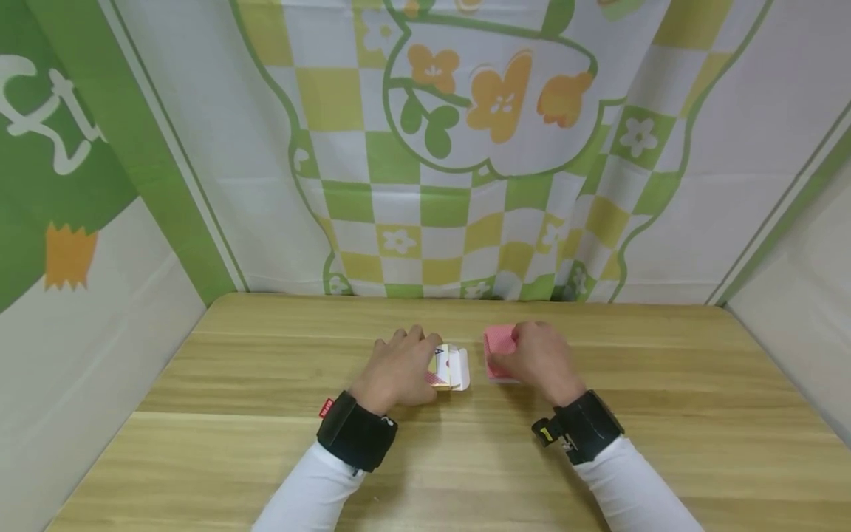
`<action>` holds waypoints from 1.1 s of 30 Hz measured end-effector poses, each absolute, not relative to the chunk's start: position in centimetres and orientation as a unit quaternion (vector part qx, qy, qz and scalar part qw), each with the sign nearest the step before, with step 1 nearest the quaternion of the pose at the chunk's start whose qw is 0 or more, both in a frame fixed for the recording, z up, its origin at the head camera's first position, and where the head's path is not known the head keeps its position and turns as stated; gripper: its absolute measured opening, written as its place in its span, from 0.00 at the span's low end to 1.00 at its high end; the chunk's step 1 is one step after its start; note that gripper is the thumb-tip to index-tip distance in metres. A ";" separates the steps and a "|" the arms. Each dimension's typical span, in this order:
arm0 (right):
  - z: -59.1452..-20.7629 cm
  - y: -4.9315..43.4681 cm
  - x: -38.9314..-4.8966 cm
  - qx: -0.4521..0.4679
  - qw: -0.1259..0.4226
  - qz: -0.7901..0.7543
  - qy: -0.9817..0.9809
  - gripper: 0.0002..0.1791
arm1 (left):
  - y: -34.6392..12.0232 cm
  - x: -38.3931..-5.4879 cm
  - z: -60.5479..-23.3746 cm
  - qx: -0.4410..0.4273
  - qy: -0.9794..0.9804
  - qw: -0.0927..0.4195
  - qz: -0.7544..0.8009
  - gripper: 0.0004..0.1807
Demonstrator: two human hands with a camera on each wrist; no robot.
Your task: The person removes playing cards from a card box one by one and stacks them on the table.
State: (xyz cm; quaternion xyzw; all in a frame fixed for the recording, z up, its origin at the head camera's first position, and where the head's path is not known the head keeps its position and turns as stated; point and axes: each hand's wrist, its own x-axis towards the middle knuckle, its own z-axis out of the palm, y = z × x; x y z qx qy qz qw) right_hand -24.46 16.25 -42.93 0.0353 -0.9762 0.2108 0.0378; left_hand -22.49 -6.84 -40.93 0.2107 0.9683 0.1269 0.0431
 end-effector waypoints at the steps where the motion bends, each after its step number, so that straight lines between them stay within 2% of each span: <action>1: -43.0 16.2 -24.5 0.034 0.037 0.209 -0.977 0.30 | -6.8 -22.5 -40.9 0.211 0.968 0.044 0.127 0.36; 9: -43.1 15.9 -24.5 0.024 0.053 0.200 -0.978 0.31 | -6.8 -22.5 -40.8 0.214 0.968 0.039 0.126 0.36; 21: -43.4 15.7 -24.3 0.014 0.041 0.198 -0.979 0.30 | -6.9 -22.3 -40.9 0.214 0.968 0.042 0.124 0.36; 33: -44.1 15.4 -24.3 0.022 0.065 0.175 -0.982 0.27 | -6.9 -22.2 -40.8 0.215 0.968 0.038 0.123 0.35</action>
